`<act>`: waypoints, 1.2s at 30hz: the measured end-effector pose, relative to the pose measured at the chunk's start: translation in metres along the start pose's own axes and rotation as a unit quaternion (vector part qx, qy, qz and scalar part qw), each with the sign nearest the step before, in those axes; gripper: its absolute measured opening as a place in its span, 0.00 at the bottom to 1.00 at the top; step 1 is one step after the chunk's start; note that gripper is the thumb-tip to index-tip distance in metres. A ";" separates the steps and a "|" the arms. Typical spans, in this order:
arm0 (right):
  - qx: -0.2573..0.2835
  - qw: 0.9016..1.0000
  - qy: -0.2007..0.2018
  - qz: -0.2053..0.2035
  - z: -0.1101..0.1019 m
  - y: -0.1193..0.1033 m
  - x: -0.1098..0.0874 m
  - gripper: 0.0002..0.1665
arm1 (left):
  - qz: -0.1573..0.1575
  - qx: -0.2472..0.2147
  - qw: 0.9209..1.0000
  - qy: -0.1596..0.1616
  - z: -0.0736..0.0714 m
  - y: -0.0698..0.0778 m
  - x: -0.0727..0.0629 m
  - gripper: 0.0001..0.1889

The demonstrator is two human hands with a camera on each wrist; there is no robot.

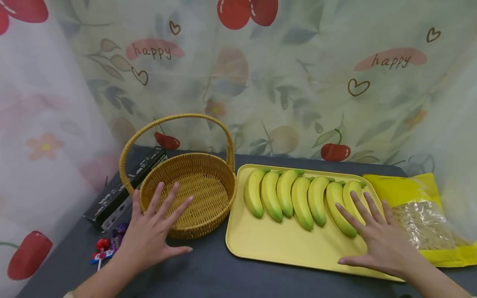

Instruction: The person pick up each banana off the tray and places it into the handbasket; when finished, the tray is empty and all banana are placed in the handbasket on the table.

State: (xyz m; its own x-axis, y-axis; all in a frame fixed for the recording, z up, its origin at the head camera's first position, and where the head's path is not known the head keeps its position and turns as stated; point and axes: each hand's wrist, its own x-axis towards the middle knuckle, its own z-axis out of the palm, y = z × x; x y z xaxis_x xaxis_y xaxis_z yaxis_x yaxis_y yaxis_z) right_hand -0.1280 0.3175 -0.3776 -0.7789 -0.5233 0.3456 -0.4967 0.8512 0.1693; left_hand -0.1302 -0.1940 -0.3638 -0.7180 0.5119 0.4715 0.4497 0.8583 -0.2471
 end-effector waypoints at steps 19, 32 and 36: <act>0.212 0.975 -0.042 0.047 0.014 -0.062 0.068 0.58 | -0.196 -0.132 0.956 0.172 0.014 -0.002 -0.002 0.49; 0.478 0.868 -0.059 0.121 0.019 -0.103 0.151 0.50 | -0.476 -0.506 0.696 0.182 0.025 -0.026 0.020 0.46; 0.525 0.833 -0.070 0.159 0.028 -0.108 0.175 0.47 | -0.512 -0.523 0.657 0.180 0.030 -0.037 0.026 0.37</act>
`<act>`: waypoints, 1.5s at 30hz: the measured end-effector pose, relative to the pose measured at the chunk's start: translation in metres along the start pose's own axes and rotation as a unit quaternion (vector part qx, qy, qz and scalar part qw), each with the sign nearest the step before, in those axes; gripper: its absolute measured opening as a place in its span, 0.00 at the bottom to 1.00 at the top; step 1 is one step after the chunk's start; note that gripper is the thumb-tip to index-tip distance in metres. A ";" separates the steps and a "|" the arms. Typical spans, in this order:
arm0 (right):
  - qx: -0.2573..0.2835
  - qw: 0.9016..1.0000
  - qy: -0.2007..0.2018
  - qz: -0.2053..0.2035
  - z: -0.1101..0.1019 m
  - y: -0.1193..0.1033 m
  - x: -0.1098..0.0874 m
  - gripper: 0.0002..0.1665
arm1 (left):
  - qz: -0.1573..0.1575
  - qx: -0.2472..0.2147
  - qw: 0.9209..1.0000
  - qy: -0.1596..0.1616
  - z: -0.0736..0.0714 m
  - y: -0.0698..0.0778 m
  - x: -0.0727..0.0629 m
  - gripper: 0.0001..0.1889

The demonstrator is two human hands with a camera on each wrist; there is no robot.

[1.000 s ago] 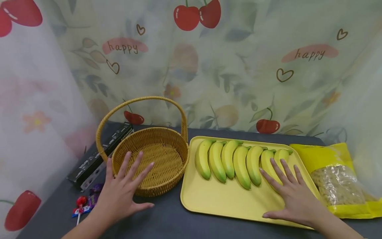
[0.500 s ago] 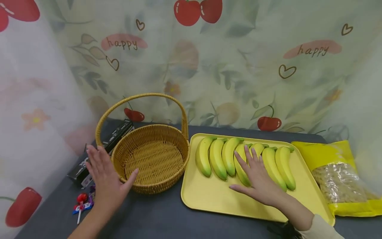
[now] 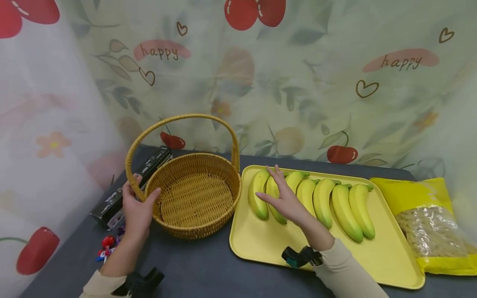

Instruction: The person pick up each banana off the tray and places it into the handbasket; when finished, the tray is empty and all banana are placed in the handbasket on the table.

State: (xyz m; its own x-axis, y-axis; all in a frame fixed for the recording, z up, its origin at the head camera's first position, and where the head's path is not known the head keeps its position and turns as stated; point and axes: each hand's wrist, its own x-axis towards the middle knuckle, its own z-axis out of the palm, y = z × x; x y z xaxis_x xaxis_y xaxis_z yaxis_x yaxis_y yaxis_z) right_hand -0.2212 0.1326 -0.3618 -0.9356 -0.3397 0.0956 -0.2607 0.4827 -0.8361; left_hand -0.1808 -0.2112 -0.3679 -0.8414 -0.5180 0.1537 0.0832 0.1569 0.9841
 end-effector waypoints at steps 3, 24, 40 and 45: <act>0.058 0.998 0.004 0.032 0.005 -0.001 0.014 0.43 | -0.028 -0.002 1.000 -0.002 0.001 -0.003 0.006 0.35; 0.238 0.960 0.119 0.080 0.053 0.010 0.051 0.28 | 0.020 -0.054 0.998 0.011 0.008 -0.026 0.006 0.29; 0.098 0.983 0.149 0.034 0.072 0.026 0.048 0.28 | 0.014 -0.032 0.999 -0.001 0.007 -0.026 0.004 0.25; 0.057 0.988 0.142 0.034 0.073 0.031 0.047 0.31 | 0.030 0.013 0.999 0.000 0.005 -0.031 0.005 0.25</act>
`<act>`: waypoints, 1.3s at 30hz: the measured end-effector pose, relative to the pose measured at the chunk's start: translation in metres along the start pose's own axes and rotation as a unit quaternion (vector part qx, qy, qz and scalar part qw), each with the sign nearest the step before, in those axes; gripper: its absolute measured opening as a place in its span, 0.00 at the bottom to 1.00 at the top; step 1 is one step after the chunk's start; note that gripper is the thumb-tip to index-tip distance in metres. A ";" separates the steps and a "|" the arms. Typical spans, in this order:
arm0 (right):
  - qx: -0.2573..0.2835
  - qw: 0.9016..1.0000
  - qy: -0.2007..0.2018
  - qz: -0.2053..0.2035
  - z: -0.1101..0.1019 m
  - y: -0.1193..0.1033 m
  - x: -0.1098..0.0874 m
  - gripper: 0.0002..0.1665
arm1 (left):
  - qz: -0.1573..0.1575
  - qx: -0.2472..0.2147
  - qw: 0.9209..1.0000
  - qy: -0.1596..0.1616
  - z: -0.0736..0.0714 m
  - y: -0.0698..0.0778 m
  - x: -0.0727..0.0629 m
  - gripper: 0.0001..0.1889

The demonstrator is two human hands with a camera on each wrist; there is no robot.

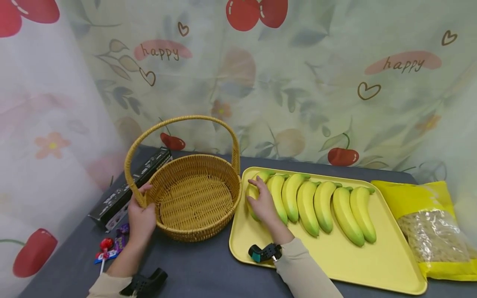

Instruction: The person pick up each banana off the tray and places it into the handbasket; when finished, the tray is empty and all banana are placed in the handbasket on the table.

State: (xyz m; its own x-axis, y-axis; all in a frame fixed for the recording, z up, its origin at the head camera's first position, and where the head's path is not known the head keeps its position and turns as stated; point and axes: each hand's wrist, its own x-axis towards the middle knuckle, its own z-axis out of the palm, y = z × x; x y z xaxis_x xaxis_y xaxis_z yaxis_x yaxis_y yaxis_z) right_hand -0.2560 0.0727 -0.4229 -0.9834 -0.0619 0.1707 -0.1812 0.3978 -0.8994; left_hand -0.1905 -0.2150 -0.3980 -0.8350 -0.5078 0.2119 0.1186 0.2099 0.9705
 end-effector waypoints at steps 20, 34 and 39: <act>-0.028 0.999 -0.028 0.016 0.000 0.006 -0.001 0.44 | 0.047 0.018 0.999 -0.004 -0.002 -0.009 0.002 0.24; -0.023 0.998 -0.047 0.039 0.002 0.002 -0.003 0.46 | 0.053 0.022 0.998 -0.001 -0.003 -0.008 0.000 0.21; -0.023 0.998 -0.039 0.033 0.002 0.002 -0.003 0.44 | 0.055 0.025 0.998 -0.002 -0.002 -0.008 0.000 0.21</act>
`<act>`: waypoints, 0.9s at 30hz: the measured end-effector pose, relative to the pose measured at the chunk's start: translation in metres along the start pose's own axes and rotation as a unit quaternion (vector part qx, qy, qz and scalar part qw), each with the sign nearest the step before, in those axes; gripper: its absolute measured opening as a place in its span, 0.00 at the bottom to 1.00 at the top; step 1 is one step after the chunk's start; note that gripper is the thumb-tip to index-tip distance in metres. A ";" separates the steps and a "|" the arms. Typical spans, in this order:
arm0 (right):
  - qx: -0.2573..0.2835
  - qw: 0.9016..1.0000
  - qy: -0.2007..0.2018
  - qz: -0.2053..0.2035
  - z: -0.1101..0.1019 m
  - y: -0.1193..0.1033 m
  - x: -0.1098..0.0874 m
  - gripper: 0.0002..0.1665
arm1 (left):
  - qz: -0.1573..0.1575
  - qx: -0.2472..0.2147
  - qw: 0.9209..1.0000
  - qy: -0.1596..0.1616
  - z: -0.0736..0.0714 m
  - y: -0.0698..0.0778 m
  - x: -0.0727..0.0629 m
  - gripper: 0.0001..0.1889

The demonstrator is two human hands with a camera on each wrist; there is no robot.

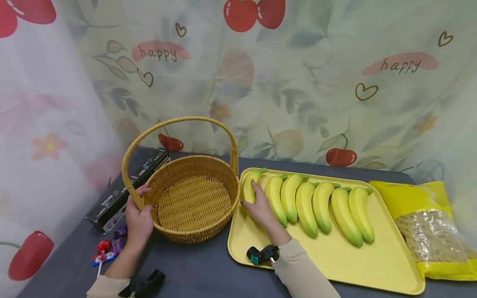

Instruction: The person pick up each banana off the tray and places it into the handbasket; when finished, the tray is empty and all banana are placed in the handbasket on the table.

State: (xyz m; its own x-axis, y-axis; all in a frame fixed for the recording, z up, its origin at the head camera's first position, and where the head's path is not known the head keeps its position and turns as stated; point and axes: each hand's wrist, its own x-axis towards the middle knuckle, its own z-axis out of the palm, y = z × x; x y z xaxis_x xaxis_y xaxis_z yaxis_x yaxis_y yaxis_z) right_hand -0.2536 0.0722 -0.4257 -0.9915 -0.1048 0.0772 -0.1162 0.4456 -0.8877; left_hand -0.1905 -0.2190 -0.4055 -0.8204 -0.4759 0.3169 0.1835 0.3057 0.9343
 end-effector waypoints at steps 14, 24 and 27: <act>-0.009 0.999 0.035 -0.032 0.000 0.000 -0.001 0.37 | 0.005 -0.008 1.000 0.000 0.001 -0.001 0.001 0.21; -0.025 0.997 0.059 -0.046 -0.001 -0.003 -0.002 0.38 | -0.001 -0.010 1.000 -0.006 -0.001 0.000 -0.001 0.20; -0.030 0.996 0.074 -0.046 -0.002 -0.005 -0.001 0.39 | 0.001 -0.011 1.000 0.001 0.000 0.000 0.000 0.20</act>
State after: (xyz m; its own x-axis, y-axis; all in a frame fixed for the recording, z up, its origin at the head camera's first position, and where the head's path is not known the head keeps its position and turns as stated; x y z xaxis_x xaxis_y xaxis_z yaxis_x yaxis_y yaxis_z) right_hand -0.2520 0.0717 -0.4209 -0.9736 -0.0178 0.2276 -0.2066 0.4934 -0.8449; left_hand -0.1900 -0.2191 -0.4056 -0.8187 -0.4780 0.3184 0.1964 0.2879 0.9373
